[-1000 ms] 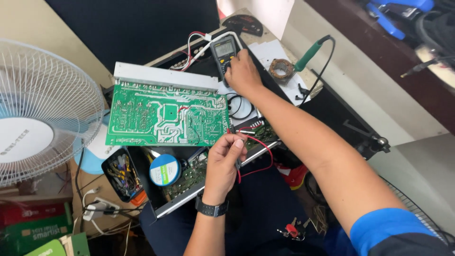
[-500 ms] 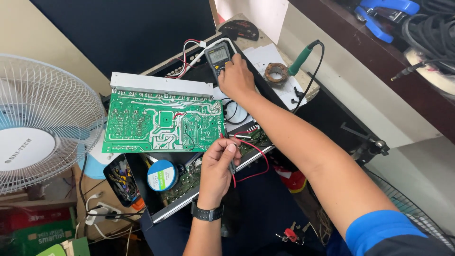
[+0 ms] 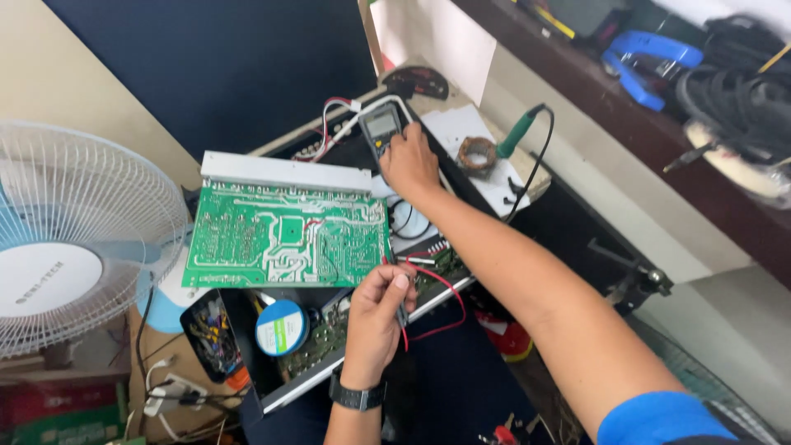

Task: Repairing an electronic circuit board by inspecting components and testing circuits with a multimeter.

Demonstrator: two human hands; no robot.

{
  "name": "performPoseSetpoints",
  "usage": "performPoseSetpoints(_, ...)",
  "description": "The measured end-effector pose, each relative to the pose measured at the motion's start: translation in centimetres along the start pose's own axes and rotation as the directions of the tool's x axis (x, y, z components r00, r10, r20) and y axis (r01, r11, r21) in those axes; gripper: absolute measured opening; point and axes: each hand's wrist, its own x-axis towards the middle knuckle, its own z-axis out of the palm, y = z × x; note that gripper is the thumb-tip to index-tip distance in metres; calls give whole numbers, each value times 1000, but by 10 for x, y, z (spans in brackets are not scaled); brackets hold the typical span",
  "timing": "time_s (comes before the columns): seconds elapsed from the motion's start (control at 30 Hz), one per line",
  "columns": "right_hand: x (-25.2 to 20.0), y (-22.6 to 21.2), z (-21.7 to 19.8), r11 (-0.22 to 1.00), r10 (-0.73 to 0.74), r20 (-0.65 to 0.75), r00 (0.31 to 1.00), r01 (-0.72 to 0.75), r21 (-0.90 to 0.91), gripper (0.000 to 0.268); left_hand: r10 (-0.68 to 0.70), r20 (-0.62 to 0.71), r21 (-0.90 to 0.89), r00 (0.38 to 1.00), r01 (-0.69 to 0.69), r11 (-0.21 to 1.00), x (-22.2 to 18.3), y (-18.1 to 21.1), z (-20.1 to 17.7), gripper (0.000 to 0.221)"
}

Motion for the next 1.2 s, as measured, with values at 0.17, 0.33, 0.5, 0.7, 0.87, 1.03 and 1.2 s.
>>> performPoseSetpoints(0.17, -1, -5, -8, 997, 59, 91, 994, -63, 37, 36, -1, 3, 1, 1000, 1, 1000, 0, 2, 1, 12)
performPoseSetpoints(0.33, -1, -6, -10, 996, 74, 100, 992, -79, 39, 37, 9, 14, 15, 1000, -9, 1000, 1, 5, 3, 13)
performPoseSetpoints(0.5, -1, -3, -2, 991, 101, 109, 989, -110, 71, 35, 5, 13, 27, 1000, -5, 1000, 1, 5, 2, 11)
performPoseSetpoints(0.7, 1, -1, -1, 987, 144, 152, 978, -154, 54, 45, 0, 9, 30, 1000, 0, 1000, 2, 2, 1, 12)
performPoseSetpoints(0.87, 0, 5, 5, 990, 106, 100, 989, -115, 83, 44, -17, 2, 30, 1000, 17, 999, 1, 5, 1, 11)
performPoseSetpoints(1.03, -3, 5, 0, 989, 101, 112, 989, -112, 99, 43, -1, -2, 32, 1000, 1, 999, 2, 1, 0, 10)
performPoseSetpoints(1.2, -6, 2, -13, 992, 77, 129, 989, -89, 91, 41, -34, -8, 25, 999, 34, 999, 2, 6, 1, 12)
